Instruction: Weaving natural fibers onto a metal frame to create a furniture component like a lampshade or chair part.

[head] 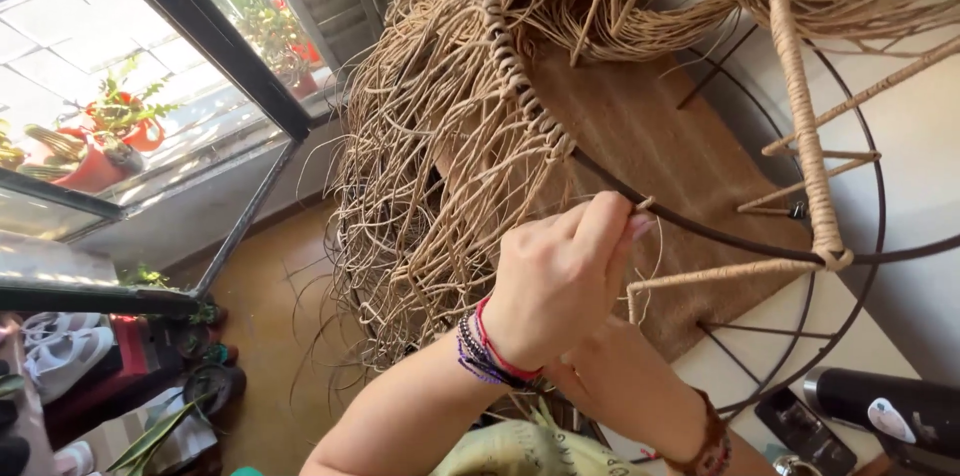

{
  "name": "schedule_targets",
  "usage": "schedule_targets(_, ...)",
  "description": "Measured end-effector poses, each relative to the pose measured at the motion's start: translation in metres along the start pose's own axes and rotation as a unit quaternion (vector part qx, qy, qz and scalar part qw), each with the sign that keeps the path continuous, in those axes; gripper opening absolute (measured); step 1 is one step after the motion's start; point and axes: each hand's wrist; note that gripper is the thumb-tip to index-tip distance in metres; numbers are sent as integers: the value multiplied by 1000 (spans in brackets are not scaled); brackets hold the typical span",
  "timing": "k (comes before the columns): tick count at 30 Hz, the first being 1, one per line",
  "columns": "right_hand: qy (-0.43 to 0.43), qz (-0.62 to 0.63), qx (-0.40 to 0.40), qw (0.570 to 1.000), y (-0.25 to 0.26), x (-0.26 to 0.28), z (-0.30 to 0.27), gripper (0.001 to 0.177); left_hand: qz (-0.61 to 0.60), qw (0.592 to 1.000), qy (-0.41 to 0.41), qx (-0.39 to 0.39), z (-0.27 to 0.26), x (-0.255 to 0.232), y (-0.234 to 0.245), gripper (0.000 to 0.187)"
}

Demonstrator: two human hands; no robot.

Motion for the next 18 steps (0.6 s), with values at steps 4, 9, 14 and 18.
schedule_targets(4, 36, -85, -170, 981, 29, 14, -10, 29, 1, 1000, 6, -3, 3, 10, 9, 23)
schedule_targets(9, 49, -245, -458, 853, 73, 53, 8, 16, 24, 999, 23, -22, 25, 46, 48, 37)
schedule_targets(14, -41, -369, -432, 821, 84, 62, 70, 39, -95, 969, 66, 218, 15, 116, 76, 27)
schedule_targets(18, -117, -421, -405, 803, 82, 63, 90, 40, -78, 902, 189, 380, 27, 183, 116, 34)
Point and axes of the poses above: each hand's wrist, its own z-axis towards the middle knuckle, its own y-axis out of the back of the hand, x = y × z, and after that the axes turned 12 degrees about y, right-handed
